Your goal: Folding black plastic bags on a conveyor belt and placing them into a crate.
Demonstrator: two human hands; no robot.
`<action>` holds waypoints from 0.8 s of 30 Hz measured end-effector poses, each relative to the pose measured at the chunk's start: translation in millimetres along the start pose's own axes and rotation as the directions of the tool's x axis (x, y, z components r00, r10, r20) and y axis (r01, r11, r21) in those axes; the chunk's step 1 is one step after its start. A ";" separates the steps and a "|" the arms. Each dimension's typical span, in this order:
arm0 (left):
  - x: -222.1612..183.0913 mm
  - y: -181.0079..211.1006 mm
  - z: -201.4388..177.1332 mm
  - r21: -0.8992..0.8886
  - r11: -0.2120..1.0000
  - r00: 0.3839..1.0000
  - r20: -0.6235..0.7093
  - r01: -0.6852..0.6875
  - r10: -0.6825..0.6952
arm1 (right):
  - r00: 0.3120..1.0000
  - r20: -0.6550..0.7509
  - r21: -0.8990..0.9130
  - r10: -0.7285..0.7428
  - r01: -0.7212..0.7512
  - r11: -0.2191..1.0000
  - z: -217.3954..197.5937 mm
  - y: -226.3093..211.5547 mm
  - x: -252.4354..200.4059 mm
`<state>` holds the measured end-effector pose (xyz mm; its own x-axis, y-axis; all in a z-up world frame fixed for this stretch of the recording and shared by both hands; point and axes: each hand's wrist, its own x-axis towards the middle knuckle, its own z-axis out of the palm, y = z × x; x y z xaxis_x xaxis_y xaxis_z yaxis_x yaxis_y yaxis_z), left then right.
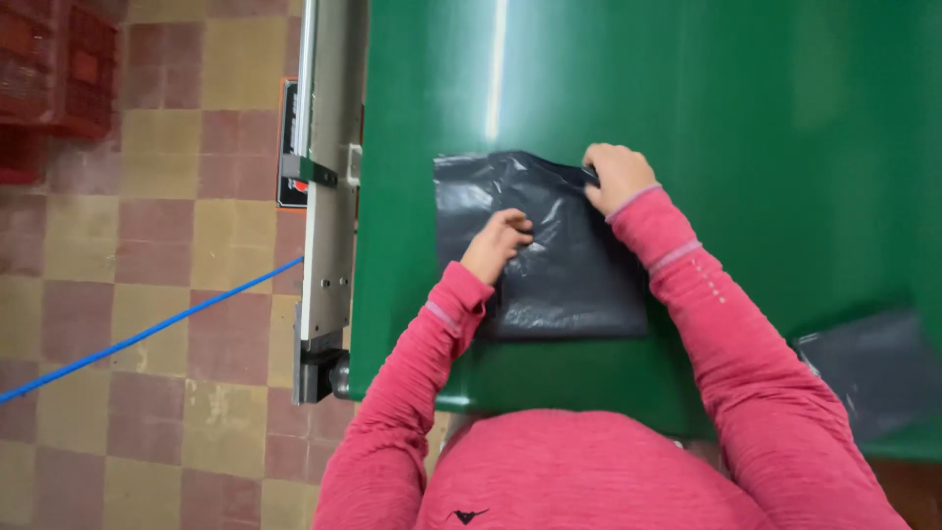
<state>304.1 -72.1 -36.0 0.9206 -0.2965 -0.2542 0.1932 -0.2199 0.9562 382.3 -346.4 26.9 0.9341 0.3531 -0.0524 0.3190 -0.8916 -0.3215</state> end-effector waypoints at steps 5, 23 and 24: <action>-39.8 -3.7 -33.8 -0.829 0.497 0.958 0.147 0.256 -0.247 | 0.891 -0.425 0.224 -0.161 0.276 0.934 -28.0 -68.7 -124.4; -160.2 21.9 -25.8 0.828 0.176 0.834 0.479 -0.533 0.272 | 0.922 -0.257 0.058 -0.291 0.316 0.947 50.1 -184.0 -216.1; -156.1 31.0 -19.0 0.763 0.283 0.811 0.572 -0.580 0.120 | 0.905 -0.277 0.140 -0.322 0.369 0.919 62.3 -188.2 -220.3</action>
<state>172.8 -15.0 36.2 0.5757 -0.7987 -0.1750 -0.7386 -0.5998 0.3076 106.5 -238.8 40.0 0.7875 0.5281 0.3179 0.6156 -0.6490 -0.4470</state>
